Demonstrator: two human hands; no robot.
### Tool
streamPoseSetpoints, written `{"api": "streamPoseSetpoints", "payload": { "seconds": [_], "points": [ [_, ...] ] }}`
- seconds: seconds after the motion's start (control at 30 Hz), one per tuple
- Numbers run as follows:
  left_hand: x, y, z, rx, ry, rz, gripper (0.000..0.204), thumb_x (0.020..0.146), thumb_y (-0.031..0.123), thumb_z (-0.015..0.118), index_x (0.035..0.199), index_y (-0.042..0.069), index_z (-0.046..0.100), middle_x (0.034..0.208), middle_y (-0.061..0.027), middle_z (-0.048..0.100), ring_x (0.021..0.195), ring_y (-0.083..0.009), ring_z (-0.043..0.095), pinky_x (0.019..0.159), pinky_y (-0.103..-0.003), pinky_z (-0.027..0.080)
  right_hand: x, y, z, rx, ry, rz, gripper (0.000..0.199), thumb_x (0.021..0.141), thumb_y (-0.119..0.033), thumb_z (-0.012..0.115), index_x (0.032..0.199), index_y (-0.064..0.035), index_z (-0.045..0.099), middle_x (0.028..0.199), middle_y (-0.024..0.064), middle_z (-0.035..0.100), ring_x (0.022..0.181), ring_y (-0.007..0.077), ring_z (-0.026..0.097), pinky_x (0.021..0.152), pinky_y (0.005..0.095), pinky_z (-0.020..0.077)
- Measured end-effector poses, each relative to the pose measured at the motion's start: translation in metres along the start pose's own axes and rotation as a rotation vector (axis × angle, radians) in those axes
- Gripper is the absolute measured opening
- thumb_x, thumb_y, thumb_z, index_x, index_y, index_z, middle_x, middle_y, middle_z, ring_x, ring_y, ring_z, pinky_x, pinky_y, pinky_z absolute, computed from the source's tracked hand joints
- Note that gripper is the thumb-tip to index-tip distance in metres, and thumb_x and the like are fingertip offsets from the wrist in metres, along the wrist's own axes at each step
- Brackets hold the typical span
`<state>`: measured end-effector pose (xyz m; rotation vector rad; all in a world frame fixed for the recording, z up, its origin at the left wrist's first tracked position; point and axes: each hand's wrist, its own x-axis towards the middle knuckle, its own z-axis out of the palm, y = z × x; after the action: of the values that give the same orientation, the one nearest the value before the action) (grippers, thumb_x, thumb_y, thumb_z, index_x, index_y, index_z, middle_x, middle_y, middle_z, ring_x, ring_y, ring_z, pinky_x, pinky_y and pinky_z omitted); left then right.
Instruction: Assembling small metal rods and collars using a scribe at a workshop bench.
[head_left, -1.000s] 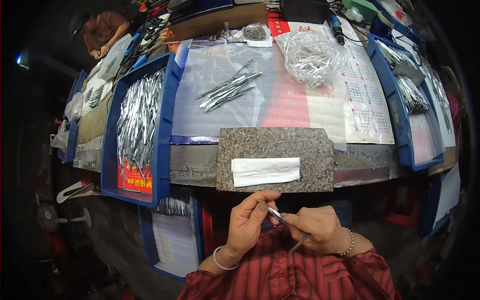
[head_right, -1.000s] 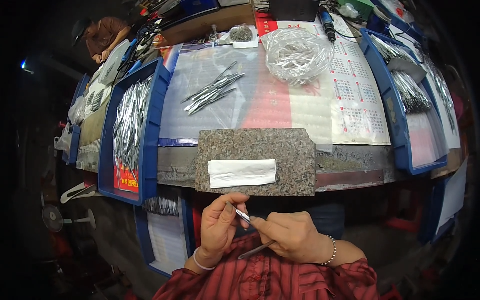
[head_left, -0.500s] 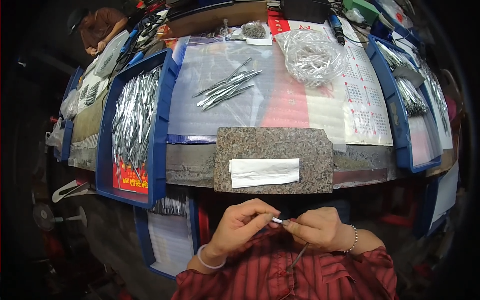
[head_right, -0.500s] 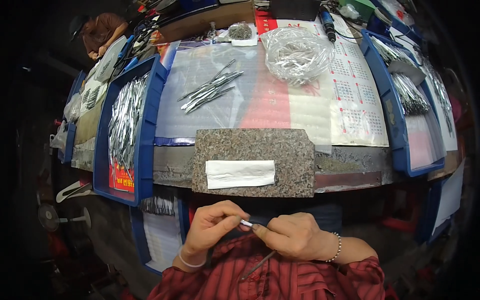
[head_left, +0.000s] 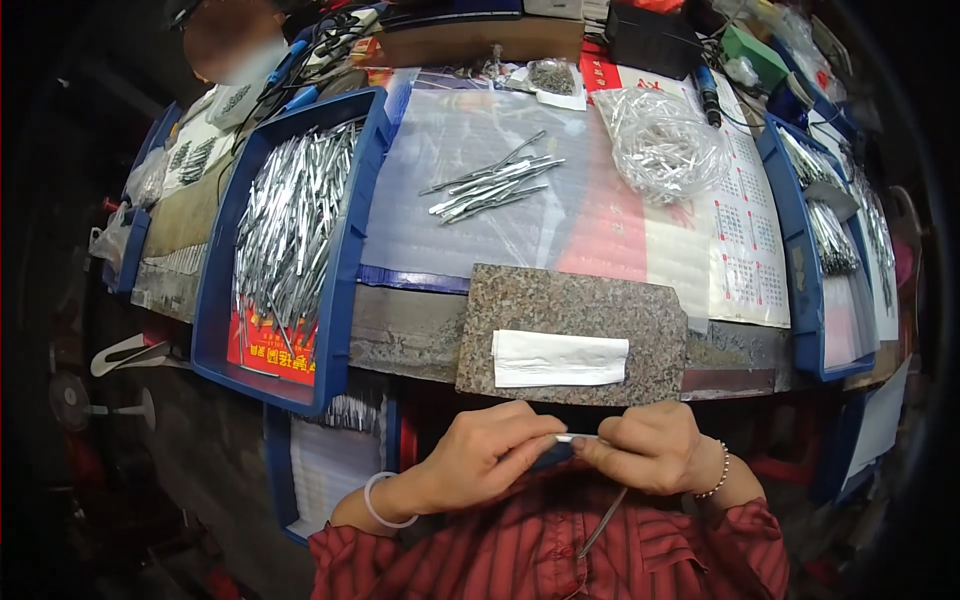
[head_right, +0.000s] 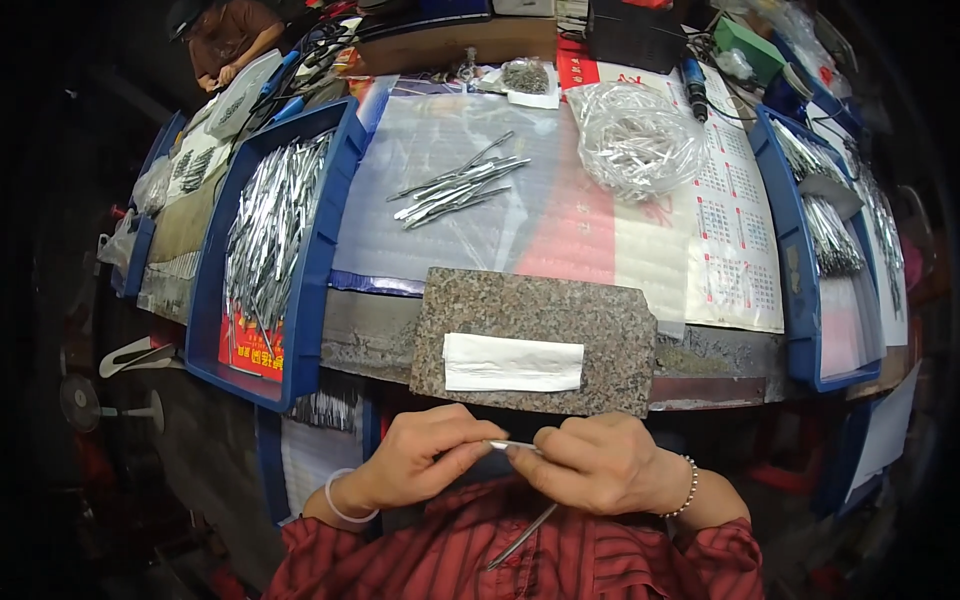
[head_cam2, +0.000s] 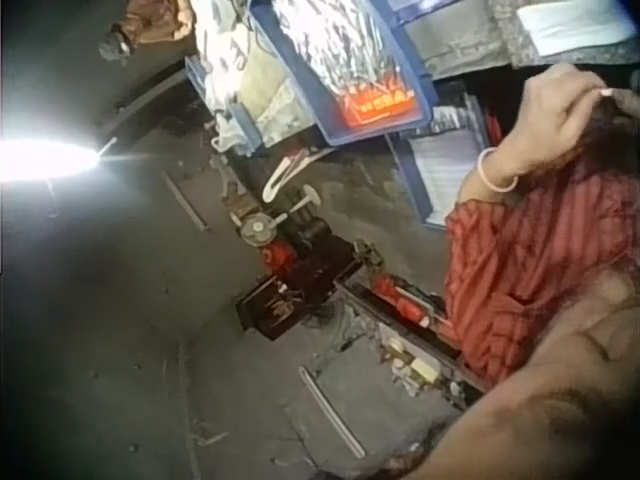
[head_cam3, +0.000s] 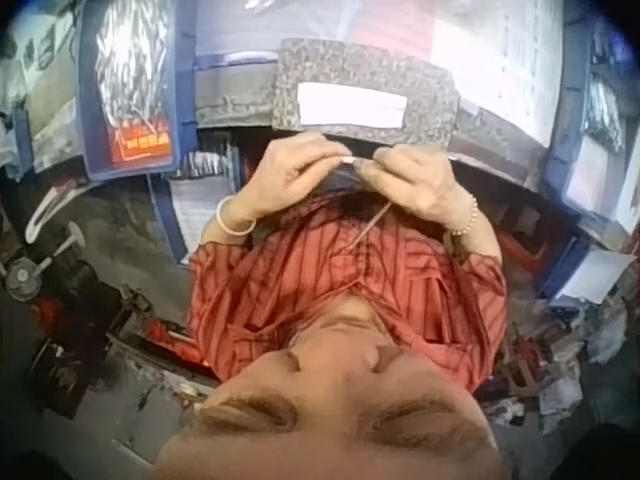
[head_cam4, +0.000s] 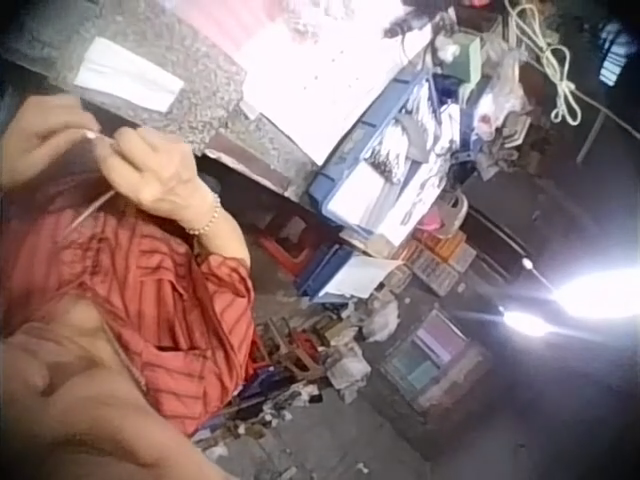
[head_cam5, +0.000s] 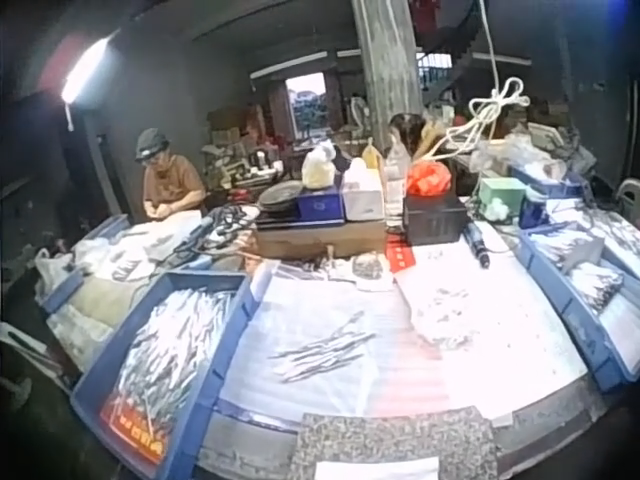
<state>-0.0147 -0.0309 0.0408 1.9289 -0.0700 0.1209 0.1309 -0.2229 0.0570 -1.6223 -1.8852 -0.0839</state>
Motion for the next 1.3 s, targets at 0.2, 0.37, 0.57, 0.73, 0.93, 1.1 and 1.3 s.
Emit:
{"api": "streamPoseSetpoints", "payload": {
  "seconds": [0.2, 0.37, 0.57, 0.73, 0.93, 1.1, 1.3],
  "points": [
    [0.01, -0.019, 0.001, 0.341, 0.218, 0.373, 0.025, 0.079, 0.001, 0.069, 0.104, -0.001, 0.063, 0.08, -0.011, 0.063, 0.066, -0.0257, 0.062, 0.057, -0.035, 0.047, 0.003, 0.007, 0.007, 0.111, 0.08, 0.252, 0.024, 0.077, -0.012, 0.07, 0.099, -0.0035, 0.068, 0.075, 0.0064, 0.058, 0.059, 0.0194, 0.06, 0.045, 0.0304, 0.0466],
    [0.02, -0.03, -0.006, 0.456, 0.336, 0.274, 0.023, 0.073, 0.0, 0.073, 0.095, 0.005, 0.066, 0.082, -0.0065, 0.064, 0.079, -0.0276, 0.062, 0.072, -0.038, 0.043, 0.009, 0.004, -0.016, 0.207, 0.355, 0.5, 0.046, 0.099, -0.04, 0.045, 0.097, 0.0008, 0.066, 0.09, 0.0154, 0.067, 0.061, 0.0208, 0.058, 0.055, 0.0331, 0.0462],
    [0.017, -0.05, 0.001, 0.619, 0.3, 0.219, 0.024, 0.073, 0.005, 0.073, 0.097, 0.009, 0.068, 0.086, -0.0034, 0.06, 0.095, -0.0256, 0.059, 0.084, -0.04, 0.035, 0.019, 0.008, -0.019, 0.296, 0.144, 0.616, 0.062, 0.102, -0.048, 0.03, 0.101, 0.0038, 0.065, 0.095, 0.0197, 0.069, 0.077, 0.0311, 0.07, 0.063, 0.0359, 0.0538],
    [0.016, -0.049, -0.003, 0.645, 0.26, 0.207, 0.029, 0.07, 0.003, 0.072, 0.097, 0.01, 0.068, 0.083, -0.0023, 0.057, 0.096, -0.0248, 0.059, 0.084, -0.042, 0.034, 0.007, -0.002, -0.023, 0.211, 0.445, 0.21, 0.04, 0.099, -0.034, 0.048, 0.1, 0.0019, 0.065, 0.083, 0.0171, 0.07, 0.057, 0.0235, 0.066, 0.048, 0.0325, 0.0485],
    [0.022, -0.052, -0.002, 0.591, 0.249, 0.213, 0.032, 0.067, 0.002, 0.071, 0.098, 0.009, 0.068, 0.082, -0.0026, 0.056, 0.092, -0.0244, 0.06, 0.083, -0.041, 0.034, 0.023, 0.025, 0.003, 0.203, 0.066, 0.566, 0.021, 0.088, -0.021, 0.066, 0.093, -0.001, 0.064, 0.081, 0.0161, 0.067, 0.064, 0.0309, 0.067, 0.054, 0.0361, 0.0525],
    [0.021, -0.049, -0.004, 0.584, 0.223, 0.239, 0.024, 0.075, 0.007, 0.064, 0.098, 0.006, 0.066, 0.083, -0.0033, 0.054, 0.094, -0.0225, 0.059, 0.084, -0.041, 0.034, 0.021, 0.005, -0.036, 0.048, -0.04, 0.452, 0.021, 0.084, -0.012, 0.068, 0.099, 0.0011, 0.063, 0.09, 0.0191, 0.068, 0.067, 0.0278, 0.069, 0.054, 0.0333, 0.0541],
    [0.02, -0.056, -0.004, 0.56, 0.258, 0.215, 0.03, 0.07, 0.003, 0.071, 0.099, 0.008, 0.067, 0.081, -0.0032, 0.054, 0.091, -0.0234, 0.061, 0.082, -0.041, 0.034, 0.011, 0.024, 0.007, 0.311, -0.023, 0.675, 0.029, 0.096, -0.028, 0.056, 0.102, -0.0009, 0.063, 0.08, 0.015, 0.065, 0.064, 0.0319, 0.065, 0.055, 0.0354, 0.0512]
  ]
}}
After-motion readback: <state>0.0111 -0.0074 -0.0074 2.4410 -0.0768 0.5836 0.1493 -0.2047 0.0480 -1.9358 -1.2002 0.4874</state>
